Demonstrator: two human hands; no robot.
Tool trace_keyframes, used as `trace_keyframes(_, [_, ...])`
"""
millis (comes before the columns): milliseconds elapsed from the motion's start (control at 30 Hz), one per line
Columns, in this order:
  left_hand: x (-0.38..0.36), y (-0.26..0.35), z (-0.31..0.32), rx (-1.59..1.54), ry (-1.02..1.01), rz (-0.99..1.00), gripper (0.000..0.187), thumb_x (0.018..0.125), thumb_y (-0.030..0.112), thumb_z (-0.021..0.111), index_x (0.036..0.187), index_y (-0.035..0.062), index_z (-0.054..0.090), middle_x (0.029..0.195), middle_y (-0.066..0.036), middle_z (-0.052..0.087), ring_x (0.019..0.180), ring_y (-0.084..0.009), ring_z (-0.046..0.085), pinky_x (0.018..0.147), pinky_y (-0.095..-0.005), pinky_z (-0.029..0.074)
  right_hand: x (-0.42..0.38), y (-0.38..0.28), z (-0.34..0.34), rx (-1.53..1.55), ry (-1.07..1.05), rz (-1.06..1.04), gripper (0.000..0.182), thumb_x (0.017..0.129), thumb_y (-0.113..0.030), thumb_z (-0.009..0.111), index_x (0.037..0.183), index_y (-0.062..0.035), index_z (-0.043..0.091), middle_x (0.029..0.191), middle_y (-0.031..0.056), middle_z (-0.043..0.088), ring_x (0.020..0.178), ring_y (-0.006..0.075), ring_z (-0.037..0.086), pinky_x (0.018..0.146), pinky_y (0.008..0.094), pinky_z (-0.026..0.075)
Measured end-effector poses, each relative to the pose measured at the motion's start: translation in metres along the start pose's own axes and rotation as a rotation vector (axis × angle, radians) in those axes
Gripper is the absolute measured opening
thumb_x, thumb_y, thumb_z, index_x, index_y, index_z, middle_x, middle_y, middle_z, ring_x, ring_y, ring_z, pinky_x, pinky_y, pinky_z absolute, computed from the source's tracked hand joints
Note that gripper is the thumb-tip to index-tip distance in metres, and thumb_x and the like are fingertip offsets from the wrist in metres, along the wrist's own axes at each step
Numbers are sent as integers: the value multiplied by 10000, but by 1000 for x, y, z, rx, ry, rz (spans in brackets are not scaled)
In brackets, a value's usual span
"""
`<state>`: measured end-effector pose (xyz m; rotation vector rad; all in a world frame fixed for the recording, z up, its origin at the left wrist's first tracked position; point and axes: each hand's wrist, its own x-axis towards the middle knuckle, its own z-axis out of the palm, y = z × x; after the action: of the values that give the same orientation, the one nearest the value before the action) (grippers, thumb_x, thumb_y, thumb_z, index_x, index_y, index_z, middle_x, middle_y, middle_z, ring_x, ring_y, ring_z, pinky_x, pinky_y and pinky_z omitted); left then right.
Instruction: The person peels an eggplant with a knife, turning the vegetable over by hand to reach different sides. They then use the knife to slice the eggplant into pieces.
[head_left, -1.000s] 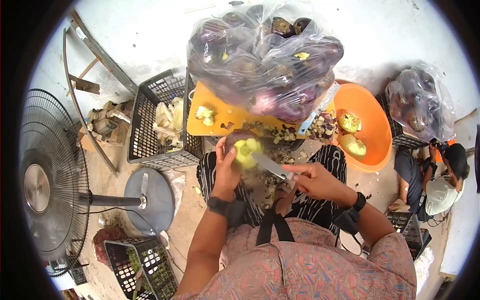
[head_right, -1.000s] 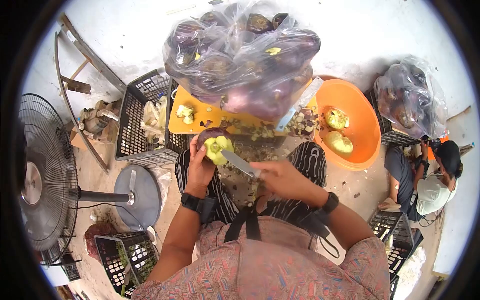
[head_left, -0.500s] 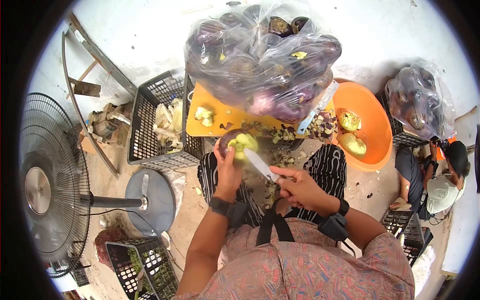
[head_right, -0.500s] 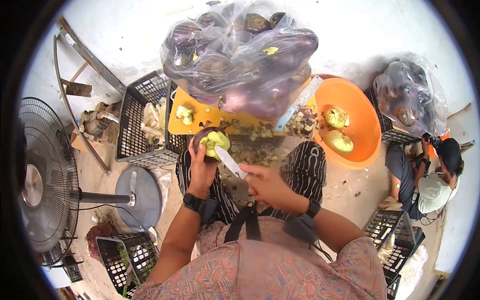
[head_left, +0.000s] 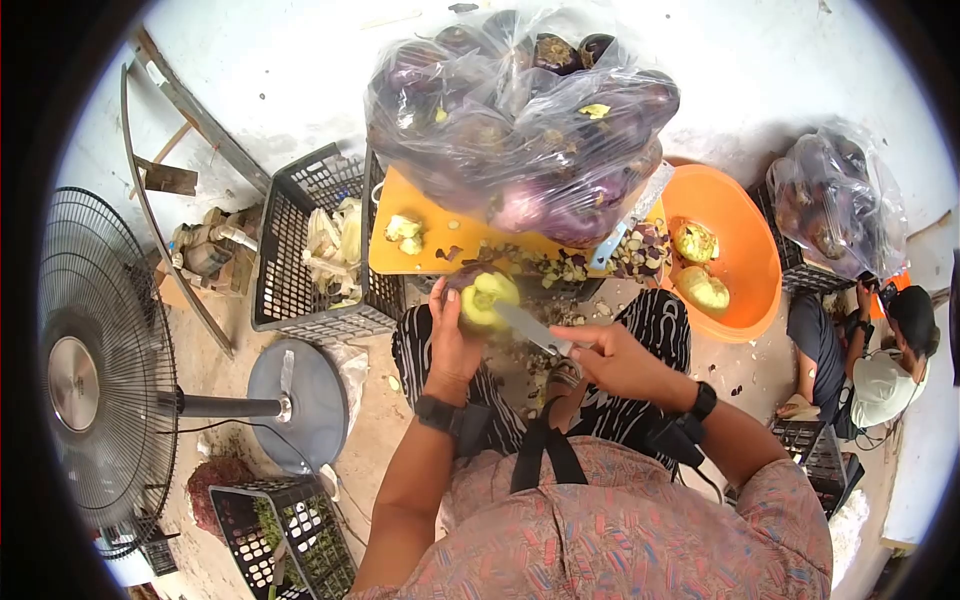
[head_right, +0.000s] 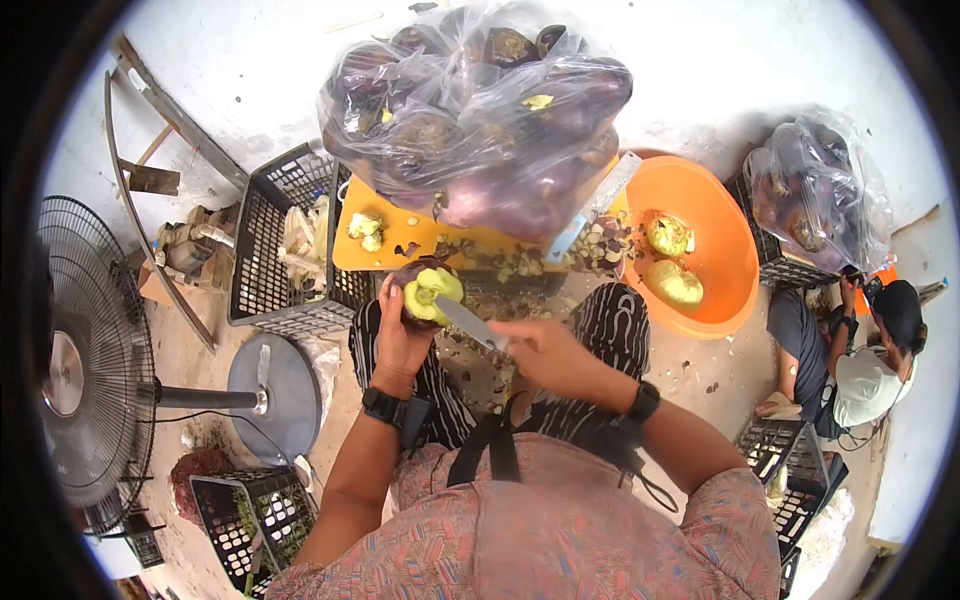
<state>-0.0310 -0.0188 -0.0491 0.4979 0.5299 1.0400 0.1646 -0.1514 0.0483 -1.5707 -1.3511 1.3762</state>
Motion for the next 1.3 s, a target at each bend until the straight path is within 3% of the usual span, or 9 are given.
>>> trace_keyframes(367, [0, 0, 6, 68, 40, 72, 453, 978, 317, 486, 1351, 197, 259, 1345, -113, 411, 1220, -289, 445, 931, -545, 452, 5, -6, 42, 491, 98, 251, 446, 970, -107, 470, 1414, -131, 425, 587, -39, 476, 457, 26, 371, 405, 205, 310])
trace_keyframes(533, [1, 5, -4, -25, -46, -39, 316, 985, 317, 464, 1231, 168, 333, 1311, -111, 431, 1195, -291, 479, 911, -559, 459, 6, 9, 11, 63, 46, -16, 407, 945, -62, 469, 1347, -103, 515, 625, -40, 465, 540, 16, 379, 485, 207, 349])
trace_keyframes(567, [1, 3, -4, -29, -48, -39, 316, 985, 317, 464, 1231, 168, 333, 1311, -111, 431, 1195, -291, 479, 911, -559, 459, 5, 8, 3, -21, 29, -21, 406, 896, -80, 475, 1295, -72, 551, 628, 13, 524, 564, 74, 430, 528, 265, 402])
trace_keyframes(633, [-1, 2, -2, 88, 50, -53, 408, 1003, 395, 373, 1287, 103, 404, 1294, -126, 513, 1162, -307, 548, 893, -543, 499, 1, 2, -8, -112, 28, -52, 401, 894, -79, 477, 1286, -80, 561, 619, 18, 517, 561, 80, 429, 532, 269, 405])
trace_keyframes(800, [5, -5, -10, 147, 20, -61, 428, 1018, 370, 335, 1324, 76, 386, 1302, -137, 505, 1164, -305, 547, 918, -505, 496, -1, -2, -8, -236, 58, -106, 389, 887, -70, 487, 1266, -82, 577, 622, 34, 512, 569, 94, 440, 538, 275, 411])
trace_keyframes(867, [7, -9, -9, 143, 17, -50, 436, 1020, 367, 329, 1334, 68, 381, 1302, -141, 505, 1163, -305, 548, 921, -498, 494, -1, 7, 3, -114, 59, -33, 415, 922, -25, 462, 1330, -74, 523, 638, -52, 439, 579, 26, 358, 522, 211, 346])
trace_keyframes(1000, [4, -8, -5, 101, -7, -7, 424, 1010, 367, 372, 1339, 101, 347, 1297, -125, 477, 1158, -292, 527, 906, -490, 491, 3, 19, 27, 82, 89, -70, 423, 944, -49, 461, 1364, -93, 491, 623, -49, 446, 535, 23, 362, 484, 208, 341])
trace_keyframes(1167, [1, -9, 2, 72, 47, 66, 412, 1005, 367, 396, 1338, 146, 296, 1305, -120, 438, 1175, -284, 488, 898, -502, 485, 6, 6, 50, 447, 134, 165, 429, 970, -104, 459, 1398, -122, 449, 622, -48, 468, 475, 26, 363, 425, 202, 320])
trace_keyframes(1300, [3, -7, -5, 13, 70, 7, 409, 1004, 397, 374, 1326, 155, 303, 1310, -120, 432, 1188, -286, 477, 902, -505, 483, 11, -2, 46, 470, 149, 230, 433, 963, -101, 467, 1395, -124, 454, 636, -48, 472, 491, 26, 374, 440, 201, 340])
